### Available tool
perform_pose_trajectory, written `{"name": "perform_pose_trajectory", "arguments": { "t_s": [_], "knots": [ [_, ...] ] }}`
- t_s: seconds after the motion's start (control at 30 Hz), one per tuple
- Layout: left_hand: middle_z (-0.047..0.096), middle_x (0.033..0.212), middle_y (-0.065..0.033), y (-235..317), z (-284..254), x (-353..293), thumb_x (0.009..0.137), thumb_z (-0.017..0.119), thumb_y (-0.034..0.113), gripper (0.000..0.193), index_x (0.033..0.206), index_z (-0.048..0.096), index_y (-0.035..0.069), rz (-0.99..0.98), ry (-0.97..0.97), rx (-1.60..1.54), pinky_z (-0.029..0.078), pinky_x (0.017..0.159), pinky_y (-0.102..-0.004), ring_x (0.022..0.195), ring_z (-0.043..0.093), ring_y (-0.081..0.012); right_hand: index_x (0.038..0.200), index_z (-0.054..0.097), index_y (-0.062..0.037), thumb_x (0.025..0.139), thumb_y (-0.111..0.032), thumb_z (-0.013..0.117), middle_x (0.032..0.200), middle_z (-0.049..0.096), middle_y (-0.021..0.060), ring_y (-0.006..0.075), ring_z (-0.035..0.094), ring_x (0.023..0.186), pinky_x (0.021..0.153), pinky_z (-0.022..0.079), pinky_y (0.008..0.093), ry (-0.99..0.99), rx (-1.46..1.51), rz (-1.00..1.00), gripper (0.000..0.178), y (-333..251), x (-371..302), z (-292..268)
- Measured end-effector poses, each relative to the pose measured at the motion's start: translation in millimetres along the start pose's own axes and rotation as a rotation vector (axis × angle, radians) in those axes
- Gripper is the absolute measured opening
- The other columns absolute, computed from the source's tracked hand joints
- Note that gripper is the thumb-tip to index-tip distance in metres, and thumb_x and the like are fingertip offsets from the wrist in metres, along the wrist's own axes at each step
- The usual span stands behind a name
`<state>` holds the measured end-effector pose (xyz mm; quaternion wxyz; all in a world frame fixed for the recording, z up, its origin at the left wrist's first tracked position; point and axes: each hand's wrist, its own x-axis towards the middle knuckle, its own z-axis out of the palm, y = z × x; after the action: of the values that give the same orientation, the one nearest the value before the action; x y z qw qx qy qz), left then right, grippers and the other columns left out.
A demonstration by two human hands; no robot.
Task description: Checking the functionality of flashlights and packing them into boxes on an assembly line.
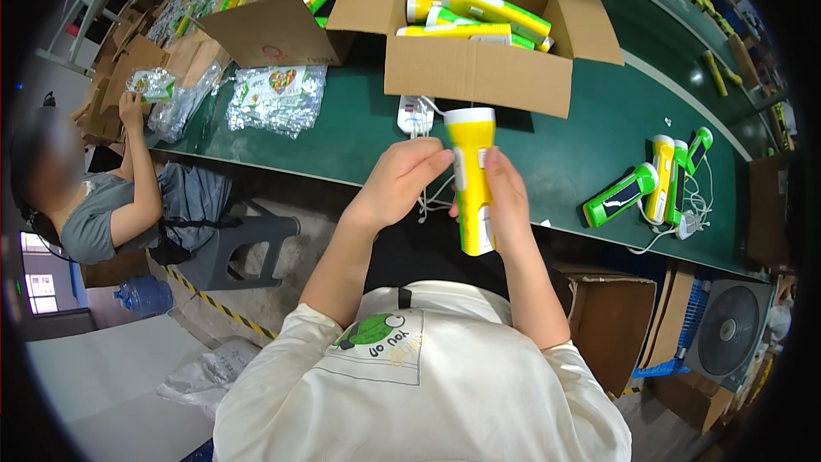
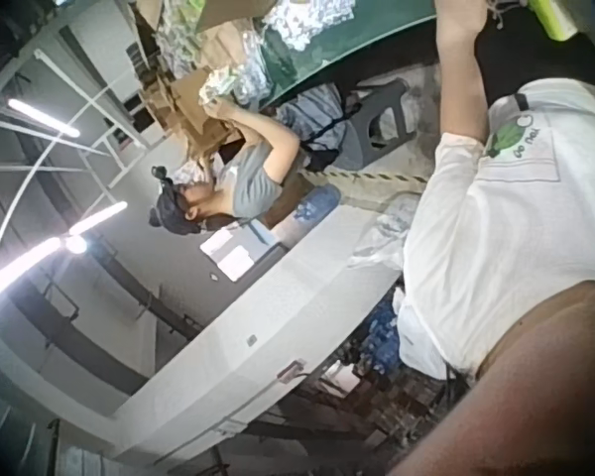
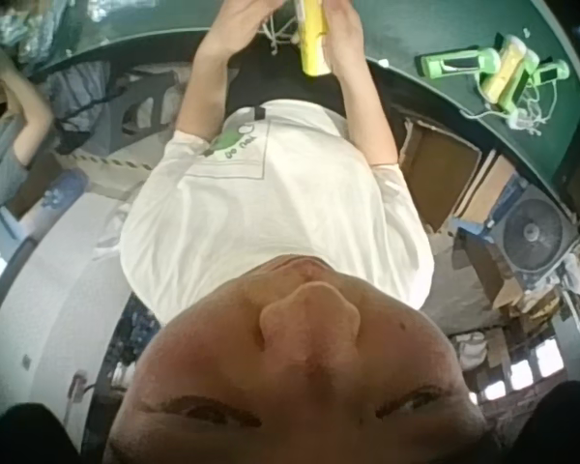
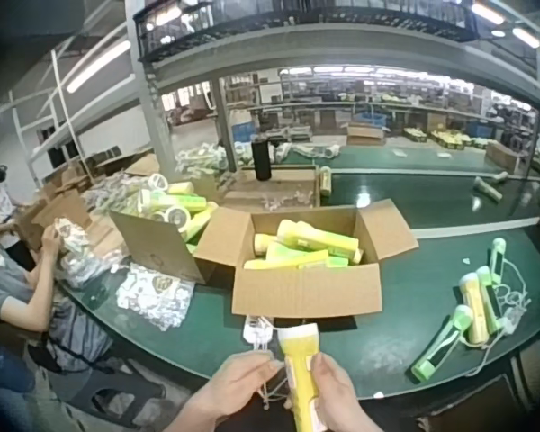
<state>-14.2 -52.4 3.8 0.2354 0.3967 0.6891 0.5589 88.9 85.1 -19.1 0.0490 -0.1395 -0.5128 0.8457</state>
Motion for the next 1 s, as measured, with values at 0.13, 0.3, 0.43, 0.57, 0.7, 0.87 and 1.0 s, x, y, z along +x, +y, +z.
{"name": "perform_pose_trajectory", "arguments": {
  "t_s": [0.13, 0.3, 0.43, 0.57, 0.7, 0.87, 1.0],
  "knots": [
    [0.043, 0.067, -0.0015, -30.6, -31.2, -4.3, 0.096, 0.04, 0.023, 0.031, 0.073, 0.047, 0.003, 0.151, 0.44, -0.217, 0.034, 0.059, -0.0234, 0.062, 0.041, -0.0095, 0.109, 0.047, -0.006, 0.096, -0.052, 0.031, 0.079, 0.056, 0.0085, 0.0156, 0.058, 0.056, 0.049, 0.047, 0.0267, 0.367, -0.177, -0.291, 0.05, -30.1, 6.4, -23.2],
    [0.044, 0.073, -0.0003, -80.7, -36.7, 1.6, 0.097, 0.038, 0.034, 0.036, 0.077, 0.047, 0.005, 0.089, 0.59, -0.18, 0.035, 0.062, -0.0224, 0.065, 0.044, -0.0095, 0.135, 0.027, -0.0039, 0.09, -0.024, 0.057, 0.106, 0.053, 0.012, 0.0232, 0.059, 0.092, 0.079, 0.048, 0.032, 0.157, -0.582, -0.691, 0.058, -98.4, 45.4, -18.2],
    [0.044, 0.071, -0.0001, -95.0, -29.9, 1.6, 0.097, 0.039, 0.033, 0.036, 0.076, 0.048, 0.006, 0.09, 0.604, -0.292, 0.035, 0.058, -0.0214, 0.061, 0.044, -0.0085, 0.141, 0.018, -0.0007, 0.082, -0.022, 0.068, 0.13, 0.044, 0.0252, 0.038, 0.05, 0.115, 0.092, 0.043, 0.0391, 0.102, -1.064, -0.984, 0.08, -135.7, 116.1, 3.7],
    [0.043, 0.069, -0.0003, -91.5, -29.5, -4.5, 0.098, 0.039, 0.032, 0.036, 0.073, 0.046, 0.005, 0.03, 0.607, -0.24, 0.034, 0.057, -0.0216, 0.06, 0.042, -0.0082, 0.143, 0.018, -0.0113, 0.074, -0.033, 0.073, 0.12, 0.052, 0.0249, 0.0409, 0.053, 0.106, 0.086, 0.046, 0.0432, -0.026, -1.347, -0.928, 0.091, -137.5, 187.4, 6.5],
    [0.042, 0.069, -0.0005, -86.9, -29.8, -3.3, 0.098, 0.038, 0.03, 0.037, 0.071, 0.044, 0.005, 0.004, 0.573, -0.224, 0.033, 0.057, -0.0219, 0.06, 0.04, -0.0082, 0.141, 0.025, -0.0101, 0.073, -0.035, 0.073, 0.117, 0.054, 0.0237, 0.039, 0.056, 0.103, 0.085, 0.047, 0.042, -0.14, -1.531, -0.736, 0.087, -137.9, 220.5, 8.3],
    [0.042, 0.069, -0.0008, -85.2, -32.0, -2.5, 0.098, 0.037, 0.029, 0.037, 0.071, 0.043, 0.005, -0.017, 0.53, -0.249, 0.033, 0.057, -0.021, 0.061, 0.039, -0.0077, 0.128, 0.046, -0.0023, 0.074, -0.034, 0.071, 0.117, 0.053, 0.0209, 0.0333, 0.057, 0.1, 0.087, 0.046, 0.0382, -0.216, -1.73, -0.371, 0.067, -146.0, 230.7, 24.2],
    [0.039, 0.063, 0.0008, -92.0, -36.5, -6.0, 0.098, 0.039, 0.028, 0.037, 0.069, 0.042, 0.005, -0.043, 0.482, -0.19, 0.03, 0.052, -0.0231, 0.058, 0.037, -0.0069, 0.091, 0.067, -0.0017, 0.082, -0.049, 0.059, 0.088, 0.065, 0.0196, 0.033, 0.062, 0.083, 0.077, 0.048, 0.0405, -0.019, -1.721, -0.221, 0.049, -172.7, 242.9, 43.1]
  ]
}}
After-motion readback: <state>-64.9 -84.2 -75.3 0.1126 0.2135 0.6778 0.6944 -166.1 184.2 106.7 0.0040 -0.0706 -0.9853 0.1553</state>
